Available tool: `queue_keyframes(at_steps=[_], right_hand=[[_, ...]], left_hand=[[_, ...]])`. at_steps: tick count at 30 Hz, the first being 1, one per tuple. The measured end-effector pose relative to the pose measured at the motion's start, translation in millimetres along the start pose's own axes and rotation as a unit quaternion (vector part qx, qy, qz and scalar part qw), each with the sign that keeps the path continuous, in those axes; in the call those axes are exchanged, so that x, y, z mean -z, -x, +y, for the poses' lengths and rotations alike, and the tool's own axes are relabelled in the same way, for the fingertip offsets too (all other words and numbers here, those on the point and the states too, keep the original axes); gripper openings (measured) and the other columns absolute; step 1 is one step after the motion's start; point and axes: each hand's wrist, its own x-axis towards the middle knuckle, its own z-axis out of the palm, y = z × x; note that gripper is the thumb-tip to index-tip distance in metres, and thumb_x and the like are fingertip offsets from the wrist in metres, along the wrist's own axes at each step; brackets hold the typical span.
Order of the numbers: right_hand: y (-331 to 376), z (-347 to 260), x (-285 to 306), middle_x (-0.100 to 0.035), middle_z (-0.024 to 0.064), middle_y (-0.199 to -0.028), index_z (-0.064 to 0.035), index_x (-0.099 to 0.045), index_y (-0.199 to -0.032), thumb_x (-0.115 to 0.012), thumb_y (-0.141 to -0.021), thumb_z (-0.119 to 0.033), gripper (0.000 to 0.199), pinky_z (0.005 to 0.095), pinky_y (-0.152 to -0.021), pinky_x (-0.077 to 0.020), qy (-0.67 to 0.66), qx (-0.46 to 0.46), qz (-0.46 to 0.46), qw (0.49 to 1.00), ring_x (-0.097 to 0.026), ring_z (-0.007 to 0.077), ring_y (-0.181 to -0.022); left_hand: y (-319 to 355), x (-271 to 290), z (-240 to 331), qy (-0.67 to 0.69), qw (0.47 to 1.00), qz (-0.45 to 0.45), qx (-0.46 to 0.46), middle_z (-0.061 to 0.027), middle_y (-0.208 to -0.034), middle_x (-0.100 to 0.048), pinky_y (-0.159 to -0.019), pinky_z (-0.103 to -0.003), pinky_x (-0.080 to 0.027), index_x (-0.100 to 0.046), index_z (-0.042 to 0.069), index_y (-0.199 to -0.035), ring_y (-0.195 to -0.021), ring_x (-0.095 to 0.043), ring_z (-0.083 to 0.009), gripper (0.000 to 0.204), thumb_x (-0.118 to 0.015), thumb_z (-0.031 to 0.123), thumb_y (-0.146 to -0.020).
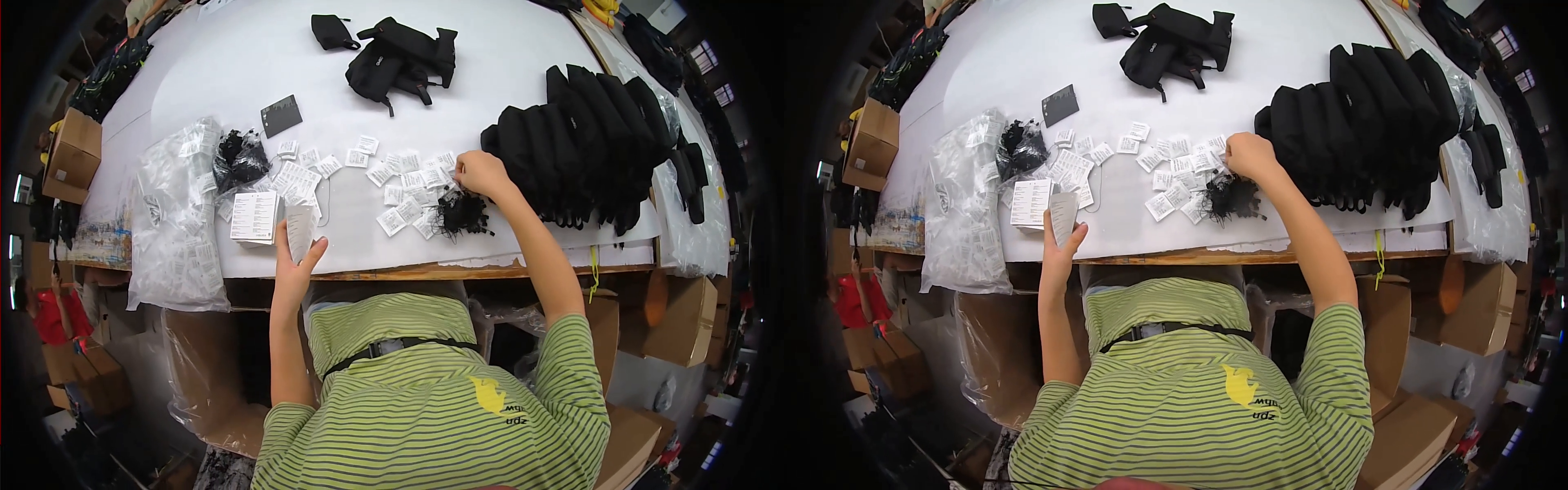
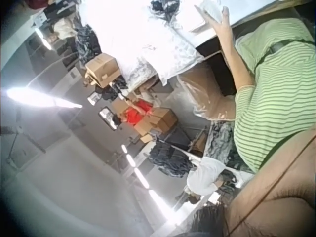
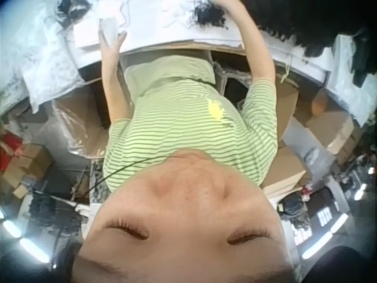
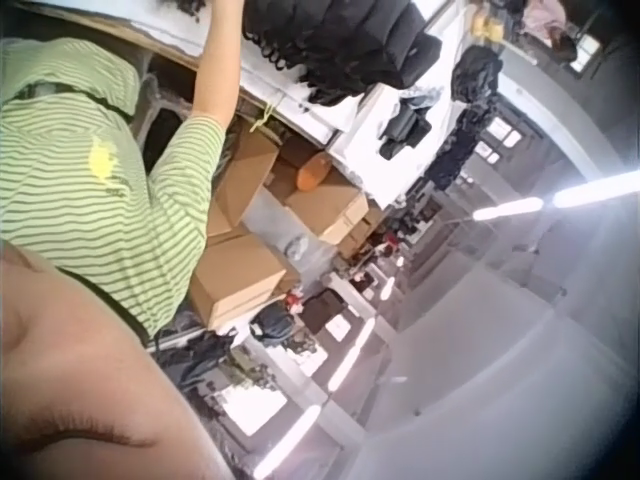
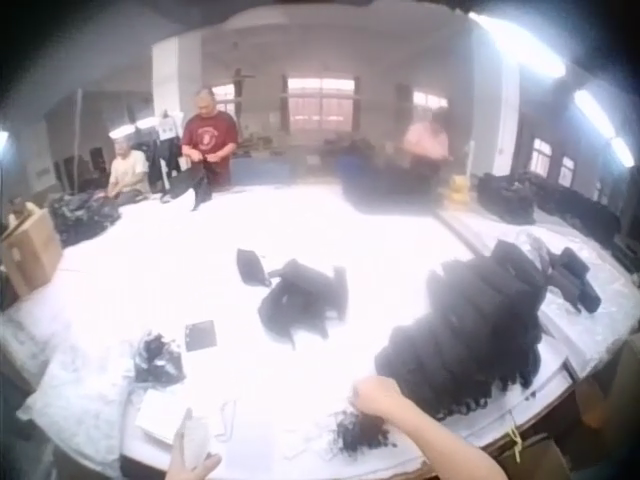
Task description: Placing silica gel packets and instruction cards into small black zipper pouches.
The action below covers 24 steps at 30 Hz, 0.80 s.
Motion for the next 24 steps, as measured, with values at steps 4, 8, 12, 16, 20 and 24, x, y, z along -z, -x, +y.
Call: queue_keyframes(at_steps=[4,8,12,16,20,24], right_hand=[[17,-8,23,-0.067,0.0129,-0.082,-0.0063,-0.067,-0.08,-0.062,-0.077,-0.018,0.013,0.0375,-0.067,-0.0505,-0.121,-0.032,0.087,0.988,-0.065,0.0305,-0.075],[38,-31,59,-0.065,0.0087,-0.071,-0.0032,-0.066,-0.082,-0.062,-0.08,-0.02,0.018,0.0311,-0.059,-0.0465,-0.232,0.019,0.151,0.961,-0.06,0.02,-0.061],[54,-59,90,-0.062,0.0013,-0.068,-0.0025,-0.066,-0.081,-0.066,-0.079,-0.018,0.016,0.0223,-0.054,-0.0404,-0.328,0.086,0.156,0.928,-0.049,0.0079,-0.057],[53,-84,77,-0.057,-0.0044,-0.066,-0.0029,-0.065,-0.083,-0.068,-0.081,-0.015,0.012,0.0176,-0.05,-0.0314,-0.455,0.12,0.076,0.879,-0.042,0.002,-0.057],[35,-88,2,-0.061,0.004,-0.067,-0.0049,-0.066,-0.087,-0.064,-0.08,-0.019,0.016,0.028,-0.057,-0.042,-0.266,0.051,-0.011,0.963,-0.053,0.0138,-0.061],[45,-100,-17,-0.059,0.0053,-0.072,-0.0066,-0.061,-0.09,-0.063,-0.08,-0.019,0.016,0.0324,-0.06,-0.0443,-0.173,0.025,-0.027,0.984,-0.058,0.0203,-0.066]], left_hand=[[0,-7,4,0.013,1.0,-0.002,0.024,-0.0103,-0.116,-0.047,-0.09,-0.03,-0.039,-0.033,0.003,-0.13,-0.102,-0.049,-0.0174,0.062,-0.069,0.021,-0.082],[-3,-11,-1,0.011,0.999,-0.041,0.0,-0.0078,-0.111,-0.048,-0.087,-0.028,-0.04,-0.036,0.004,-0.127,-0.099,-0.049,-0.015,0.057,-0.068,0.02,-0.083],[-4,-15,-5,0.099,0.991,-0.078,0.044,-0.002,-0.088,-0.055,-0.08,-0.024,-0.041,-0.039,0.003,-0.125,-0.085,-0.052,-0.011,0.047,-0.064,0.016,-0.086],[0,-21,-7,0.091,0.996,-0.02,-0.005,-0.0005,-0.082,-0.057,-0.07,-0.021,-0.04,-0.056,-0.001,-0.108,-0.077,-0.05,-0.0062,0.028,-0.063,0.015,-0.087],[-4,-11,-24,0.041,0.999,0.007,-0.014,0.0007,-0.076,-0.052,-0.066,-0.022,-0.038,-0.062,-0.002,-0.097,-0.072,-0.045,-0.0069,0.022,-0.067,0.015,-0.084],[-1,0,-31,0.012,1.0,0.011,0.0,0.0008,-0.074,-0.049,-0.062,-0.021,-0.036,-0.063,-0.003,-0.088,-0.068,-0.044,-0.0059,0.021,-0.07,0.015,-0.081]])
